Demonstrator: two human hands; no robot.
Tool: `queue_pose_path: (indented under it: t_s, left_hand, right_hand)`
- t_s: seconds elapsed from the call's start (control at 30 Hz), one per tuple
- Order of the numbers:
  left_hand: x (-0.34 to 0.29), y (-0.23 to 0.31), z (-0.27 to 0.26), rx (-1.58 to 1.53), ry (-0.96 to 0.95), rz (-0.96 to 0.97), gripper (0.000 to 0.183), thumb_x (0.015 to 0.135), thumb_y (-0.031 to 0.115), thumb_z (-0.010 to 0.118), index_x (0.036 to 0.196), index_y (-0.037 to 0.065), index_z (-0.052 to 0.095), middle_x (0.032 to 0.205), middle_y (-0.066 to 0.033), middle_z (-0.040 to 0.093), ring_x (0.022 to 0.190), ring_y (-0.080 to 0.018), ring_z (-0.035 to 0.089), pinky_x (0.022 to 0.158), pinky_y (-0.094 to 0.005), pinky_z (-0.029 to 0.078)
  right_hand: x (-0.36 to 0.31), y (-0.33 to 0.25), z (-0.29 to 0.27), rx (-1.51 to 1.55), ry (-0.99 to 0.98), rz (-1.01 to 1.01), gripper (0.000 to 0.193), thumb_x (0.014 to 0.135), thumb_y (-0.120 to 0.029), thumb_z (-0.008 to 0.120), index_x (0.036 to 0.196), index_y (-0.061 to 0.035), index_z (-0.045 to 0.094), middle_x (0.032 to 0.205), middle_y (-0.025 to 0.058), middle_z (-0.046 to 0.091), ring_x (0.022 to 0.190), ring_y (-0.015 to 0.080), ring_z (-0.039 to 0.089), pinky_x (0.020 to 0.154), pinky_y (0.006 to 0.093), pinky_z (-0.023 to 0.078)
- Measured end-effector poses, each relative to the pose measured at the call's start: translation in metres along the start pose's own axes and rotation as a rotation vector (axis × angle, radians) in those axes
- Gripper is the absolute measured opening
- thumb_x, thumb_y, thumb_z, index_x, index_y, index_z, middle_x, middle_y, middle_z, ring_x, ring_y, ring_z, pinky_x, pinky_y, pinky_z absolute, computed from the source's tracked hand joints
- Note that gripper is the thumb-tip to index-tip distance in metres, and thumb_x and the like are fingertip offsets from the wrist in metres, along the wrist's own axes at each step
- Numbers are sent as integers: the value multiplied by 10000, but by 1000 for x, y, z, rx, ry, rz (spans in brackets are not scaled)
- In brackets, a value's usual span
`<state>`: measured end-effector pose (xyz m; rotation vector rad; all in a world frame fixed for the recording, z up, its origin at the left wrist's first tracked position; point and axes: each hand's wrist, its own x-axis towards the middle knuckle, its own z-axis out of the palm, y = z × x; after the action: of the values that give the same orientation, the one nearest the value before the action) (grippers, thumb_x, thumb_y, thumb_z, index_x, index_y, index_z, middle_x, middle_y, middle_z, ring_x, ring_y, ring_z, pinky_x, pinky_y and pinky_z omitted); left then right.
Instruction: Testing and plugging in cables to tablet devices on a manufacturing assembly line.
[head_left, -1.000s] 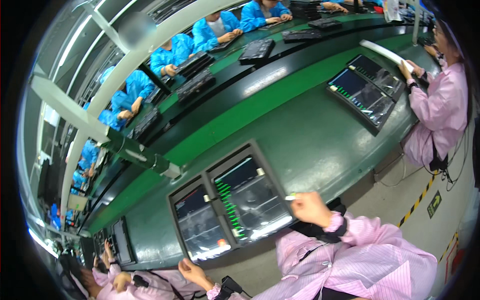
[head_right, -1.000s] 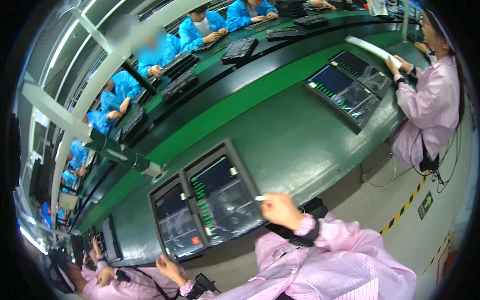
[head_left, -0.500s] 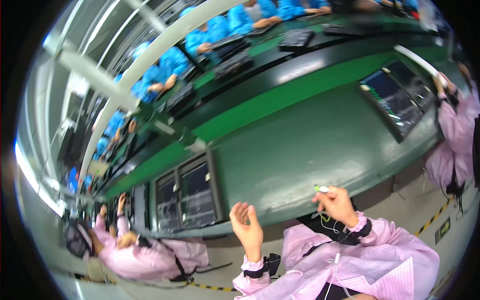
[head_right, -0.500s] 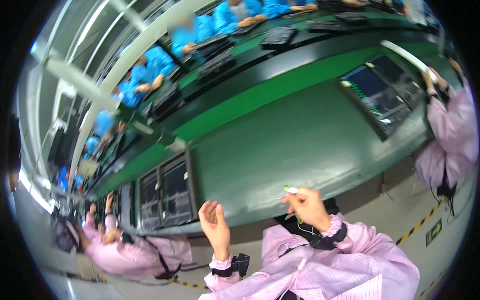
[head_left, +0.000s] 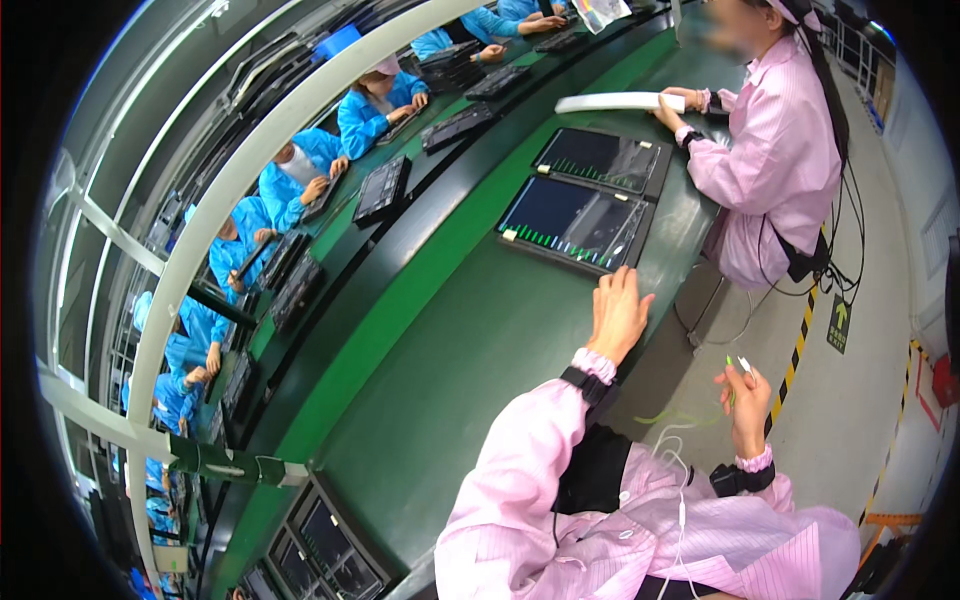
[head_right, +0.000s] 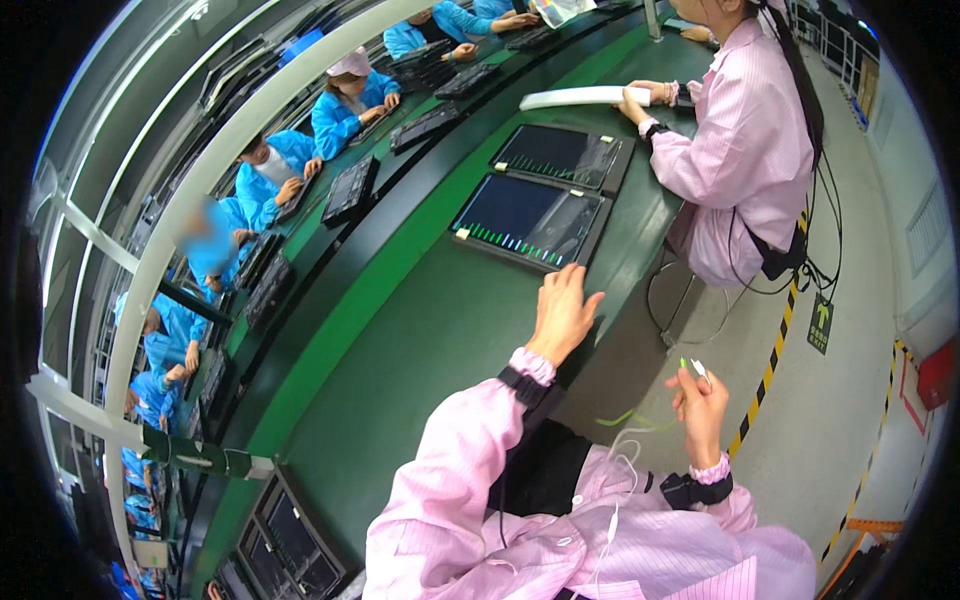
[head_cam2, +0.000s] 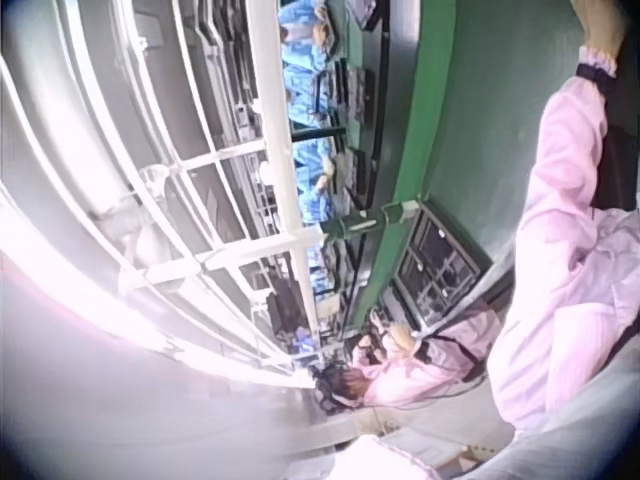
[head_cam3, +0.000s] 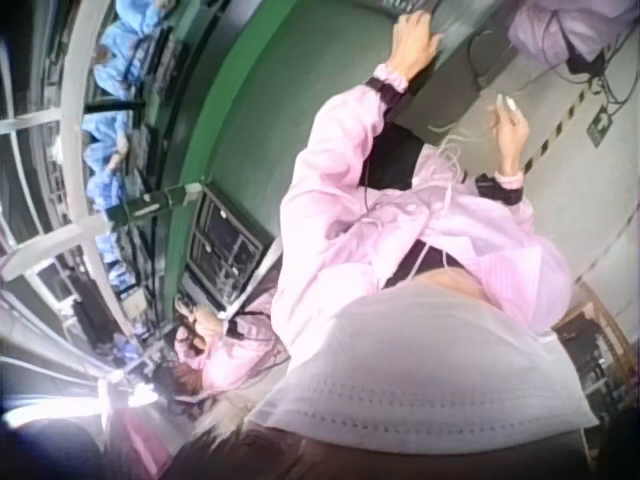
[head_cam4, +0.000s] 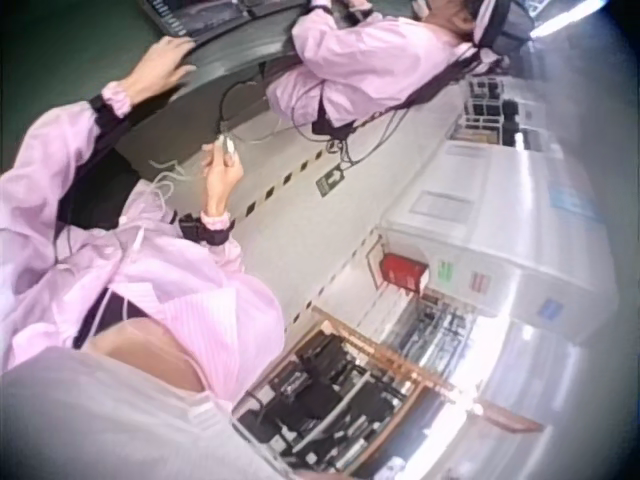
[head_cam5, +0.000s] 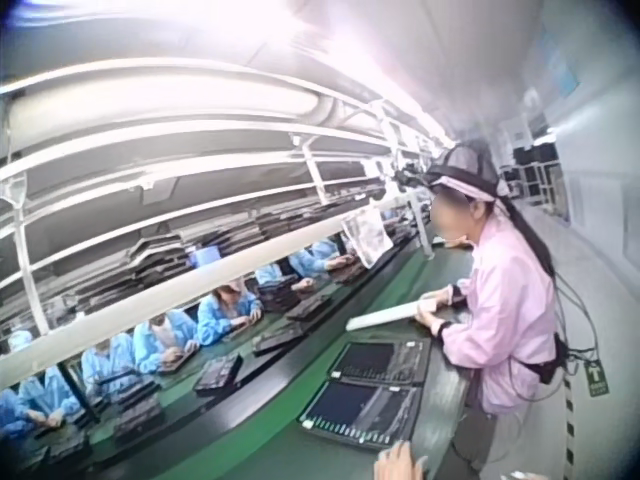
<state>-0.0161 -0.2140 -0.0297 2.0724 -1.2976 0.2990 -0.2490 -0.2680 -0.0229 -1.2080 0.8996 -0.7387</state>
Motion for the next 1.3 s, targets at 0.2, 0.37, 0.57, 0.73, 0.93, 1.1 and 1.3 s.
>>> queue_pose_path:
  t_s: [0.2,0.37,0.57,0.73,0.93,1.1,1.3]
  left_hand:
    - [14,0,34,16,97,-289,455,736,149,682,1061,-85,466,1021,-272,487,957,-394,454,830,-446,380]
    - [13,-40,27,-625,217,-1098,615,800,255,633,1152,-148,330,1188,-297,391,1117,-366,411,933,-428,361]
    - [38,-28,3,-1488,138,-1406,527,746,70,506,1188,-105,278,1267,-289,321,1195,-433,364,996,-555,299]
    - [40,-41,24,-1637,60,-1413,149,704,2,507,844,-22,463,978,-162,475,930,-292,508,876,-486,438]
    - [45,-26,29,-1377,205,-1415,137,658,-73,547,664,36,463,633,-48,399,587,-147,417,536,-303,415]
    - [47,-27,29,-1335,103,-1421,98,703,-10,573,749,38,501,726,-51,450,648,-157,448,585,-308,441]
    - [41,-30,18,-1405,333,-1290,69,759,-32,551,798,-82,524,858,-122,515,765,-220,548,683,-319,543]
  right_hand:
    - [6,4,-23,16,102,-20,180,882,-143,559,751,-32,504,708,69,621,440,61,443,351,202,296]
    - [53,4,6,-26,54,1,219,897,-185,556,1011,2,561,854,81,649,685,72,579,486,198,420]
    - [171,14,100,92,-63,-47,85,858,-60,537,864,24,549,818,102,630,719,147,626,625,249,528]
    - [213,35,142,278,-21,219,140,824,-9,473,938,60,517,878,158,590,753,272,641,627,363,569]
    - [208,32,146,408,-15,285,135,820,4,457,929,74,492,822,144,558,675,248,601,603,356,552]
    - [197,25,153,340,-182,335,73,820,8,474,836,65,517,766,121,549,612,202,565,537,310,514]
    - [170,9,154,219,-270,224,54,843,-4,475,838,33,514,792,126,576,658,210,595,582,316,523]
